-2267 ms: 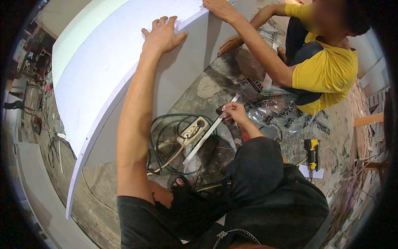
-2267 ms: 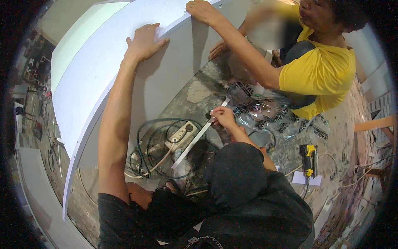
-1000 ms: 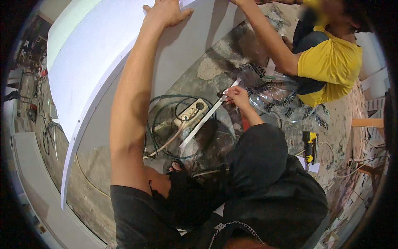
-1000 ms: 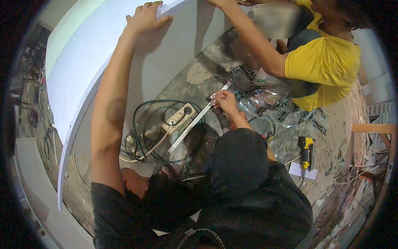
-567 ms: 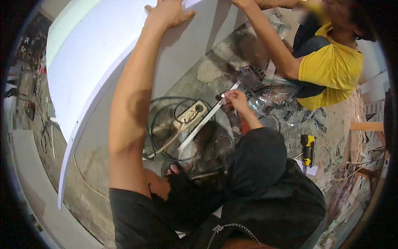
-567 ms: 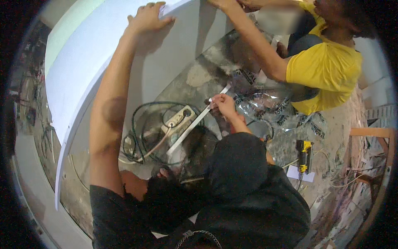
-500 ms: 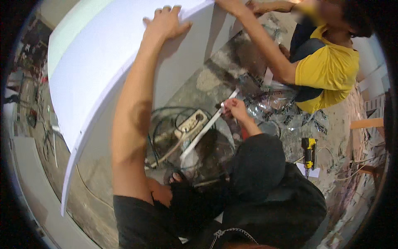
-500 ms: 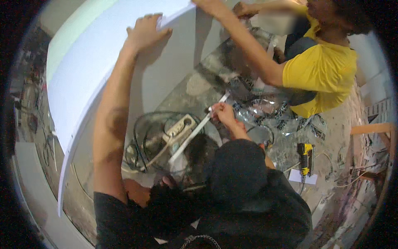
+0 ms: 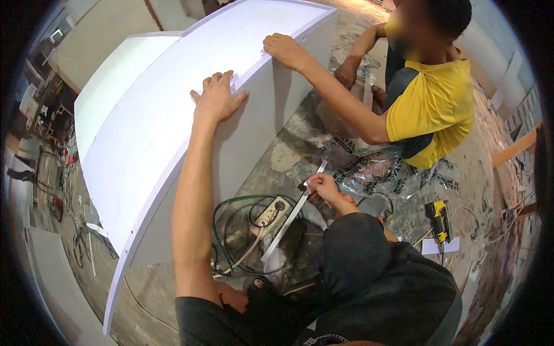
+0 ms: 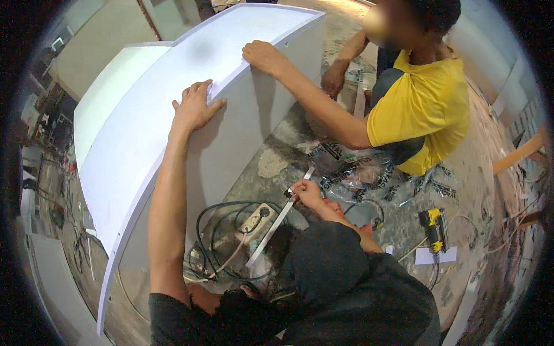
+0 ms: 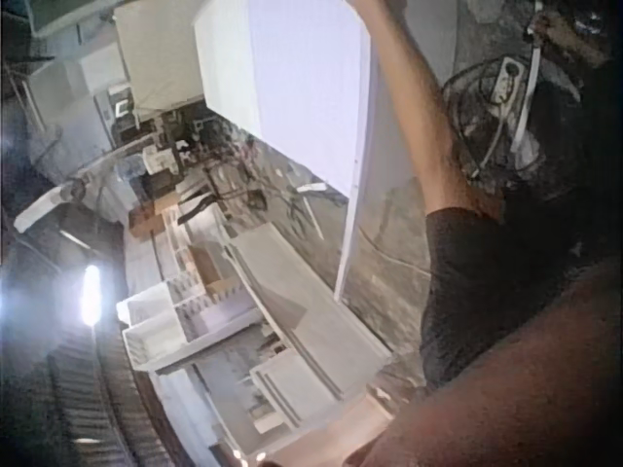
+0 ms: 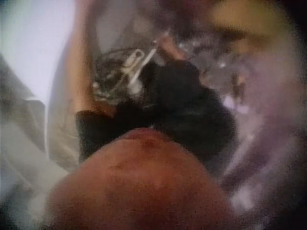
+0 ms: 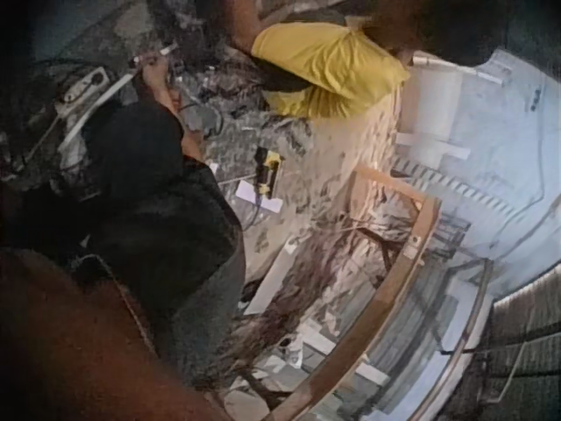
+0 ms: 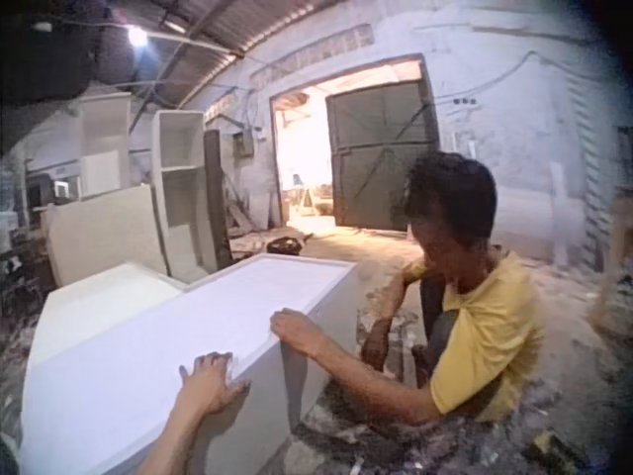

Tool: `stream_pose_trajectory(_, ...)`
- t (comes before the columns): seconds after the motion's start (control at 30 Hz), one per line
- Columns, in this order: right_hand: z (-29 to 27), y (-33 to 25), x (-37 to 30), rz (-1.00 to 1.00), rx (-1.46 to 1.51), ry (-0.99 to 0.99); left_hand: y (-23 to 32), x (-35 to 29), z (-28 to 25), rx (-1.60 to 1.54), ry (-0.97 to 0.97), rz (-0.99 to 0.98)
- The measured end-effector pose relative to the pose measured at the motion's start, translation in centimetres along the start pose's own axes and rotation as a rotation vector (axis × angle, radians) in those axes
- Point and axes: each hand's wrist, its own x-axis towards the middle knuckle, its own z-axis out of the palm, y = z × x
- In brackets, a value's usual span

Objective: The person assembles white furniture panels using a power drill and a hand saw while assisted by another person.

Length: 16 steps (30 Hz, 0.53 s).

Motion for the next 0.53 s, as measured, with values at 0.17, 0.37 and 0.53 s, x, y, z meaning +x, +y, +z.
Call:
stream_pose_trajectory(0.17, 2.0, 0.9, 2.9, -0.148, -0.070, -0.018, -4.0, 0.3, 0.7, -0.075, 0.091, 0.013)
stream_pose_trajectory(0.37, 0.6, 0.6, 4.4, 0.036, -0.147, -0.053, -1.6, 2.3, 2.5, -0.070, 0.031, 0.056)
stream_pose_trajectory(0.53, -4.0, -2.3, 7.3, -0.076, -0.267, -0.116, -1.1, -0.1, 2.2, -0.100, 0.191, 0.006)
